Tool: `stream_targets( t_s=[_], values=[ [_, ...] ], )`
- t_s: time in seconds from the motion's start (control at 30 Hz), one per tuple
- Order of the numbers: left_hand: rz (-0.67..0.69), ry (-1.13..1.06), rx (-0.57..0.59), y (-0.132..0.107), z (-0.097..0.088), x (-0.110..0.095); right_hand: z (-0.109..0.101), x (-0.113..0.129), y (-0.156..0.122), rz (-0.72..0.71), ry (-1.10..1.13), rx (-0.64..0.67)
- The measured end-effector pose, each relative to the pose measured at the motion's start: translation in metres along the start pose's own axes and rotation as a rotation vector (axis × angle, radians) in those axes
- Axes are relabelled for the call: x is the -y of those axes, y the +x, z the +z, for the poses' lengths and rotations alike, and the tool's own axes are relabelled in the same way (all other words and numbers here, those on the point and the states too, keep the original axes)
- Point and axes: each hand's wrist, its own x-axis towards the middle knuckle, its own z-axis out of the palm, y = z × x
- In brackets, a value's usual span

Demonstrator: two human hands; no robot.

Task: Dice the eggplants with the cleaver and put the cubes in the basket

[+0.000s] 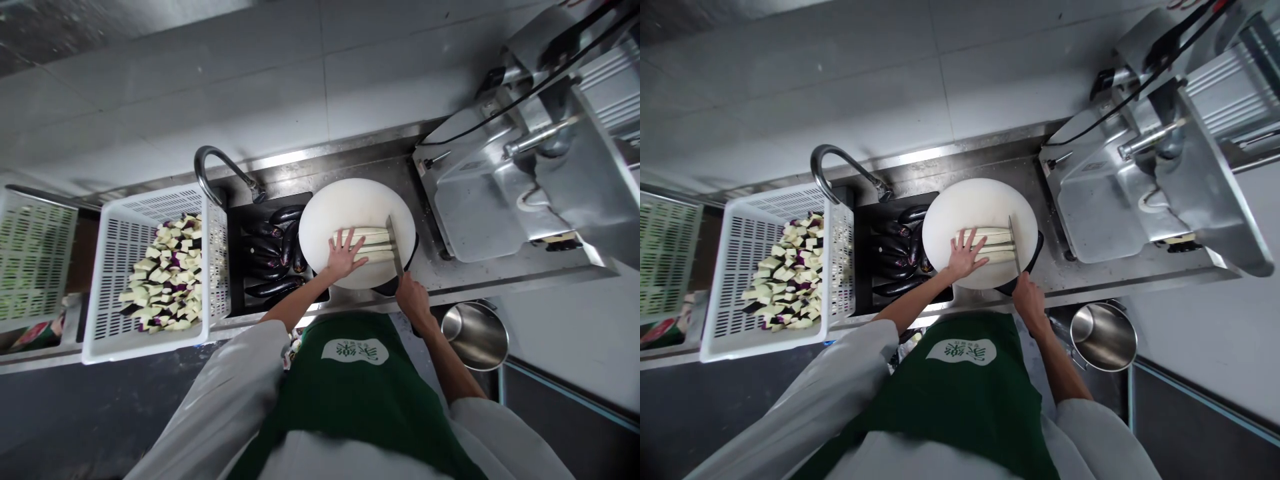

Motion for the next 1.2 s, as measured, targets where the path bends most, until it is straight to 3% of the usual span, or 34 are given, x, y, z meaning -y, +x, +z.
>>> stream_targets(
  t_s=[0.23,0.5,0.63,0.8,1.0,1.2],
  values=[
    [0.000,0.045,0.028,0.004,-0.009,-0.001,-0.002,0.000,0.001,-0.004,0.009,0.000],
    [0.015,0.087,0.021,0.002,-0.004,-0.001,-0.016,0.016,-0.014,-0.043,0.037,-0.057],
    [0.030,0.091,0.028,0.003,-0.004,0.001,-0.017,0.038,0.007,-0.091,0.046,-0.007],
    [0.015,0.102,0.043,0.003,-0.010,-0.001,-0.028,0.054,0.038,-0.135,0.017,-0.050],
    [-0.059,0.015,-0.011,-0.003,-0.008,-0.003,-0.024,0.061,0.023,-0.135,-0.009,-0.054],
    [-0.066,-0.061,-0.001,-0.004,-0.012,0.001,-0.026,0.078,0.029,-0.142,-0.004,-0.027]
  ],
)
